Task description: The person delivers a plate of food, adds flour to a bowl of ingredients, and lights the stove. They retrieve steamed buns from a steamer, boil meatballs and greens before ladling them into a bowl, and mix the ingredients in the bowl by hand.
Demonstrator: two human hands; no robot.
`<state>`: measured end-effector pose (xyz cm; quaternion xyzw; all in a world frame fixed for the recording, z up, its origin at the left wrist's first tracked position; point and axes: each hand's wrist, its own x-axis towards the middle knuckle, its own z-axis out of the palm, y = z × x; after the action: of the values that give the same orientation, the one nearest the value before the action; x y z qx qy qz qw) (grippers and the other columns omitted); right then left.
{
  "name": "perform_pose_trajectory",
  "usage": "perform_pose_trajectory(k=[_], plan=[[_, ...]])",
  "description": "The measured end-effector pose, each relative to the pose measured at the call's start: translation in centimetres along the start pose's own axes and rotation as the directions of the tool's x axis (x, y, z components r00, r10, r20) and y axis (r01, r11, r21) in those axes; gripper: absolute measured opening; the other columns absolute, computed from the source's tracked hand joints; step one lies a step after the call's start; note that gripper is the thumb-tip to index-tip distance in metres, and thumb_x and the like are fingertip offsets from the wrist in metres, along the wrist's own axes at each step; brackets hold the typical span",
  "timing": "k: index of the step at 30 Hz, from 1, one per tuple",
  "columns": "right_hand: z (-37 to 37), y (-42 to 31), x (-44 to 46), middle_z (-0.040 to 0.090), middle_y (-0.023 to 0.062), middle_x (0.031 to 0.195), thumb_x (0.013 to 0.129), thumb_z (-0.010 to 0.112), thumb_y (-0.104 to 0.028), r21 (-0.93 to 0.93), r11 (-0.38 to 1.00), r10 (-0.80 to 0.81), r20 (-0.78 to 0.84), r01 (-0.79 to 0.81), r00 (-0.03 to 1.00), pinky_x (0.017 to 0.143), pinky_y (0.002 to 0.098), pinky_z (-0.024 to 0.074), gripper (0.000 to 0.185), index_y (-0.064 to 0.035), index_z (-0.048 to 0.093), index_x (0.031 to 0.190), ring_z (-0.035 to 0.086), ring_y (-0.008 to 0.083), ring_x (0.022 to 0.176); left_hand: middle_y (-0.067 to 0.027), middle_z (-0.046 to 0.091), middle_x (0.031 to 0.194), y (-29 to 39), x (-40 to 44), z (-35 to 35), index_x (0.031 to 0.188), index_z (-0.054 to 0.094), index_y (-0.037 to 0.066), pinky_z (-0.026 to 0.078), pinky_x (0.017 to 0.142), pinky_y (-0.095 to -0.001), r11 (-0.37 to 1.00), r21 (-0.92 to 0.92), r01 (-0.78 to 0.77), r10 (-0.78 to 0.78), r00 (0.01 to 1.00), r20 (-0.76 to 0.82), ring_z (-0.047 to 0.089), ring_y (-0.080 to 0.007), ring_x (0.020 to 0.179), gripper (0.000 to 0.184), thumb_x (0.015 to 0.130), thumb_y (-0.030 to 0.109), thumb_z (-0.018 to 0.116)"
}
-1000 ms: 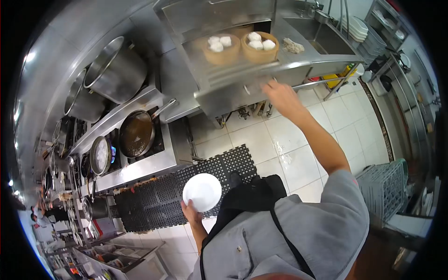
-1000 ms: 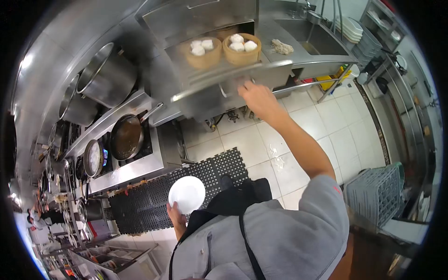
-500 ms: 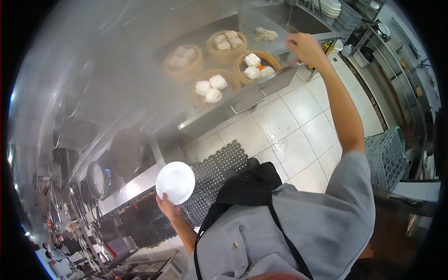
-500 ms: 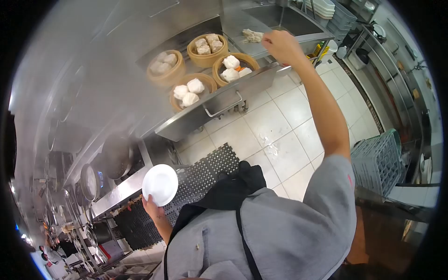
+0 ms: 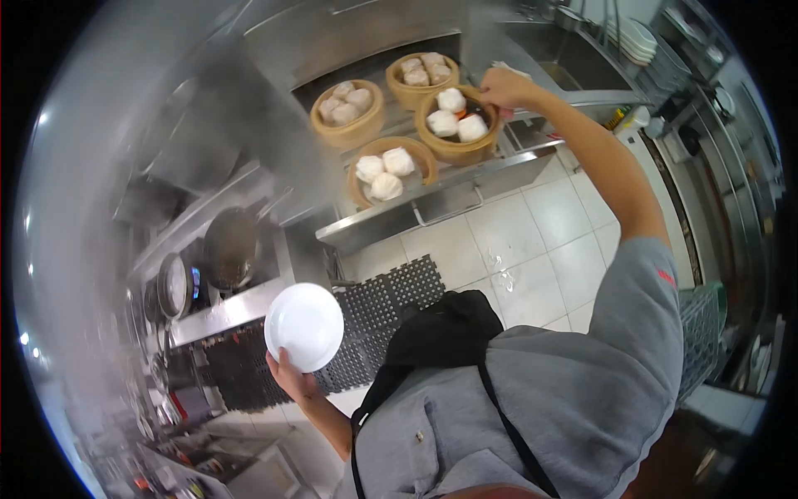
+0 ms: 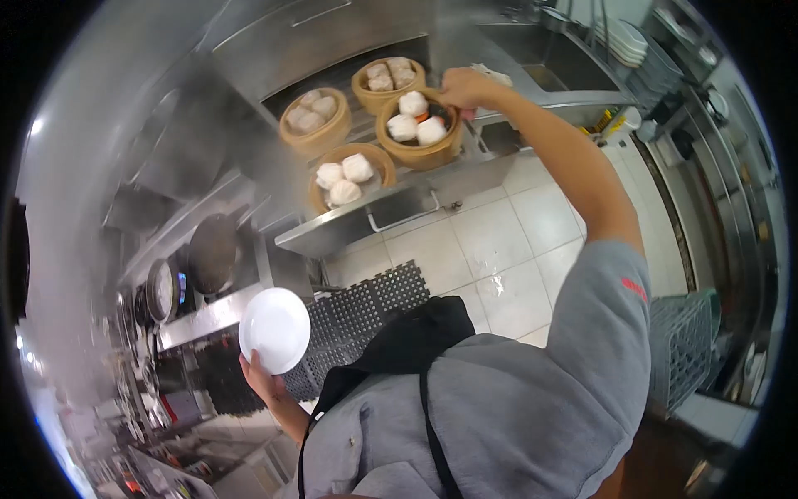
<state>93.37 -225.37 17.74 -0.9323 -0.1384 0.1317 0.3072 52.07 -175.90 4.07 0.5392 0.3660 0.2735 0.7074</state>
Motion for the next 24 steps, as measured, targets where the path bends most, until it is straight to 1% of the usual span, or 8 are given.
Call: perform_pose_trajectory(k=[5, 10, 15, 18, 19, 22, 23, 24], plan=[[-2.0, -4.0, -4.0, 0.056, 0.0087, 0.052, 0.083, 0.057, -0.022, -0.035, 0.978, -0.208, -0.157, 0.205, 0.965, 0.040, 0.0270, 0.0452, 0.031, 0.0040, 0.063, 0.067, 0.055, 0.0137, 0.042, -0.0180, 0.055, 0.121, 4.2, -3.4, 1.1, 0.135, 0.037, -0.004, 0.052, 0.086, -0.0406, 0.999, -0.047, -0.019, 0.019, 1.000, -0.011, 0.059, -0.0284, 0.104, 0.043, 0.094, 0.007, 0.046], [-1.7, -14.2, -10.1, 0.053, 0.0017, 0.054, 0.084, 0.056, -0.024, 0.003, 0.981, -0.190, -0.165, 0.194, 0.968, 0.036, 0.0205, 0.0386, 0.024, -0.0009, 0.063, 0.078, 0.049, 0.0060, 0.040, -0.0149, 0.058, 0.116, 7.3, -5.8, 1.8, 0.131, 0.043, -0.001, 0.052, 0.083, -0.0339, 0.991, -0.137, 0.014, -0.001, 0.996, 0.093, 0.061, -0.0219, 0.100, 0.036, 0.096, 0.008, 0.047], [6.4, -23.2, -15.4, 0.053, 0.0001, 0.056, 0.080, 0.059, -0.022, 0.005, 0.961, -0.277, 0.050, 0.277, 0.960, 0.036, 0.0211, 0.0391, 0.022, -0.0006, 0.065, 0.083, 0.049, 0.0067, 0.041, -0.0119, 0.060, 0.114, 7.5, -8.3, 3.2, 0.127, 0.045, 0.000, 0.051, 0.084, -0.0313, 0.978, -0.179, 0.109, -0.070, 0.975, 0.212, 0.061, -0.0184, 0.098, 0.031, 0.098, 0.010, 0.046], [14.2, -26.3, -17.8, 0.055, 0.0116, 0.051, 0.075, 0.061, -0.019, 0.063, 0.917, -0.399, 0.186, 0.395, 0.898, 0.047, 0.0336, 0.0439, 0.023, 0.0030, 0.061, 0.067, 0.058, 0.0160, 0.049, -0.0105, 0.060, 0.112, 6.9, -8.7, 3.4, 0.127, 0.045, 0.001, 0.051, 0.083, -0.0289, 0.961, -0.214, 0.174, -0.103, 0.946, 0.308, 0.060, -0.0156, 0.098, 0.030, 0.100, 0.013, 0.045], [16.9, -25.8, -17.3, 0.057, 0.0082, 0.056, 0.077, 0.061, -0.016, 0.077, 0.891, -0.452, 0.246, 0.447, 0.858, 0.045, 0.0320, 0.0421, 0.018, 0.0022, 0.063, 0.075, 0.052, 0.0154, 0.044, -0.0105, 0.060, 0.112, 6.2, -8.4, 2.7, 0.127, 0.045, 0.001, 0.051, 0.083, -0.0291, 0.961, -0.217, 0.172, -0.097, 0.943, 0.320, 0.061, -0.0156, 0.098, 0.030, 0.100, 0.013, 0.044], [22.6, -25.9, -17.8, 0.061, 0.0087, 0.060, 0.080, 0.062, -0.017, -0.014, 0.764, -0.638, 0.130, 0.645, 0.759, 0.048, 0.0326, 0.0451, 0.018, 0.0010, 0.063, 0.079, 0.056, 0.0172, 0.048, -0.0101, 0.061, 0.112, 5.9, -7.8, 1.2, 0.127, 0.048, 0.002, 0.053, 0.084, -0.0298, 0.971, -0.175, 0.163, -0.100, 0.941, 0.323, 0.062, -0.0161, 0.097, 0.029, 0.100, 0.012, 0.044], [21.7, -25.5, -18.0, 0.061, 0.0087, 0.060, 0.080, 0.062, -0.017, -0.042, 0.781, -0.616, 0.110, 0.623, 0.780, 0.048, 0.0326, 0.0451, 0.018, 0.0010, 0.063, 0.079, 0.056, 0.0172, 0.048, -0.0097, 0.061, 0.112, 6.1, -7.7, 1.2, 0.126, 0.049, 0.003, 0.053, 0.084, -0.0302, 1.000, 0.023, 0.001, -0.008, 0.948, 0.320, 0.063, -0.0163, 0.096, 0.028, 0.100, 0.012, 0.044], [20.6, -25.2, -18.3, 0.062, 0.0078, 0.063, 0.081, 0.062, -0.017, 0.149, 0.855, -0.516, 0.156, 0.497, 0.842, 0.049, 0.0310, 0.0460, 0.017, -0.0001, 0.062, 0.082, 0.057, 0.0153, 0.051, -0.0091, 0.061, 0.112, 6.6, -7.9, 1.2, 0.125, 0.050, 0.003, 0.053, 0.085, -0.0304, 0.998, 0.015, 0.054, -0.056, 0.967, 0.249, 0.062, -0.0162, 0.099, 0.027, 0.100, 0.013, 0.044]])
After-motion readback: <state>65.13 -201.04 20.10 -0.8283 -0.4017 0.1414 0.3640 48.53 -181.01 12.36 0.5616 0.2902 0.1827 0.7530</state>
